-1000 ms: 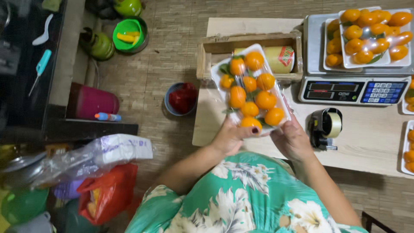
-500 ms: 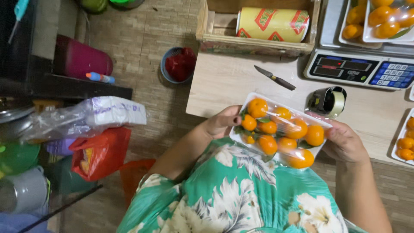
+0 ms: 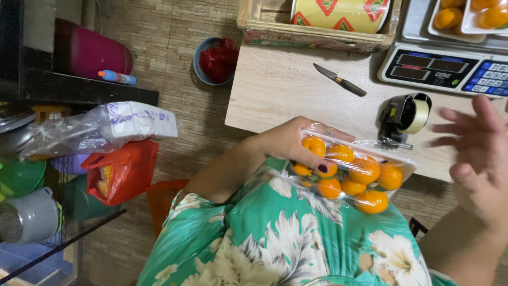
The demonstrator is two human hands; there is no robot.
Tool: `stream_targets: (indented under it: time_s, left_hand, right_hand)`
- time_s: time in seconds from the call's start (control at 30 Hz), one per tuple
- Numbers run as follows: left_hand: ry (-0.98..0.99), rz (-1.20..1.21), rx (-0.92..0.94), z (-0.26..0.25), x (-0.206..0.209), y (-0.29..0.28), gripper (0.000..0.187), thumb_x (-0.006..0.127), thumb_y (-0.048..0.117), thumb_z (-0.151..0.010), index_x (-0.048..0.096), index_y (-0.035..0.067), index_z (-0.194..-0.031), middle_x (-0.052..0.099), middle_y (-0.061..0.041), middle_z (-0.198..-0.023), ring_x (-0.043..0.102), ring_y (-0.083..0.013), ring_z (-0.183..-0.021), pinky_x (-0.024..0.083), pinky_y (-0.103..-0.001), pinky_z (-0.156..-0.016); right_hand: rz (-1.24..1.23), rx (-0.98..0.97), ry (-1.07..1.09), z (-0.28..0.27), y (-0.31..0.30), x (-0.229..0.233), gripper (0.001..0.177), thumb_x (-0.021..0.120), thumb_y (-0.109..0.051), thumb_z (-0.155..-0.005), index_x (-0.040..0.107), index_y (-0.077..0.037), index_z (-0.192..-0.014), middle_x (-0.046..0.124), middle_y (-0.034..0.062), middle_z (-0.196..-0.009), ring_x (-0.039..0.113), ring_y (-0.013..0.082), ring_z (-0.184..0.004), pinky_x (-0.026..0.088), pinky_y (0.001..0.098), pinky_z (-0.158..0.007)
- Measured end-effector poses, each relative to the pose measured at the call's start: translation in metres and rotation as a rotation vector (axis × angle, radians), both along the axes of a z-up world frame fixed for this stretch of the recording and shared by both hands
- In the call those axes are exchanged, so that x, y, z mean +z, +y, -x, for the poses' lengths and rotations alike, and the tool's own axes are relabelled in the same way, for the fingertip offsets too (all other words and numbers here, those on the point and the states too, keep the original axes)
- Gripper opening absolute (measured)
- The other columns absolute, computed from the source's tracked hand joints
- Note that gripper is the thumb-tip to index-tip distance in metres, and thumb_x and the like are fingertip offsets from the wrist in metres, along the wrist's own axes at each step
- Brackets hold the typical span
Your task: The person places oranges into a plastic tray, wraps the tray with plastic film, and then secures the wrap with tape.
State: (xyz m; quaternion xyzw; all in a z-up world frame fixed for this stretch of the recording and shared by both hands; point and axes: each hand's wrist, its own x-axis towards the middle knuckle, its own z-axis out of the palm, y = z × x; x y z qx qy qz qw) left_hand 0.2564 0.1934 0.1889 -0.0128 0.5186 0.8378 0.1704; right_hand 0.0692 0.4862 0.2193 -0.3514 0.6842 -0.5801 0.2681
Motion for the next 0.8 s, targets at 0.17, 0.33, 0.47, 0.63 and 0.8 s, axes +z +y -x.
stream_targets:
  time_s: [0.17, 0.33, 0.47, 0.63, 0.8]
  left_hand:
    - [0.050, -0.170, -0.028, -0.001, -0.005, 0.003, 0.064, 0.084, 0.006, -0.087, 0.058, 0.003, -0.145, 0.069, -0.004, -0.130, 0.062, -0.0092, -0.115, 0.054, -0.026, -0.107]
    - [-0.006, -0.194, 0.044, -0.001, 0.005, 0.004, 0.061, 0.082, 0.002, -0.085, 0.059, -0.001, -0.141, 0.067, -0.013, -0.135, 0.063, -0.0149, -0.120, 0.053, -0.031, -0.112]
    - [0.047, -0.156, 0.100, -0.002, -0.015, 0.007, 0.062, 0.085, 0.001, -0.082, 0.060, -0.001, -0.140, 0.066, -0.013, -0.138, 0.063, -0.0148, -0.122, 0.053, -0.031, -0.112]
    - [0.021, -0.043, 0.094, -0.003, -0.016, 0.004, 0.066, 0.089, 0.009, -0.079, 0.062, 0.003, -0.139, 0.067, -0.005, -0.137, 0.060, -0.0090, -0.120, 0.051, -0.026, -0.109]
    - [-0.010, -0.138, 0.082, -0.004, -0.010, 0.008, 0.065, 0.088, 0.004, -0.079, 0.061, 0.000, -0.139, 0.071, -0.006, -0.123, 0.064, -0.0114, -0.110, 0.054, -0.026, -0.102]
  right_hand:
    - [-0.340, 0.165, 0.592, -0.034, -0.044, 0.061, 0.021, 0.069, -0.020, -0.097, 0.072, -0.005, -0.111, 0.068, 0.0078, -0.102, 0.056, 0.0260, -0.097, 0.042, 0.0370, -0.091]
    - [-0.533, 0.312, 0.877, -0.041, -0.077, 0.061, 0.024, 0.067, -0.040, -0.098, 0.073, -0.018, -0.091, 0.068, -0.0023, -0.081, 0.057, 0.0264, -0.080, 0.039, 0.0411, -0.079]
    - [-0.552, 0.380, 0.777, -0.034, -0.087, 0.052, 0.025, 0.068, -0.044, -0.092, 0.072, -0.021, -0.088, 0.070, -0.0049, -0.079, 0.060, 0.0245, -0.078, 0.041, 0.0401, -0.077]
    - [-0.377, 0.367, 0.195, -0.028, -0.089, 0.052, 0.007, 0.073, -0.016, -0.089, 0.073, -0.008, -0.088, 0.070, 0.0007, -0.082, 0.064, 0.0115, -0.078, 0.049, 0.0251, -0.076]
    - [-0.525, 0.347, 0.445, -0.044, -0.108, 0.056, 0.024, 0.071, -0.047, -0.086, 0.076, -0.025, -0.095, 0.064, -0.0111, -0.057, 0.057, 0.0092, -0.054, 0.030, 0.0330, -0.085]
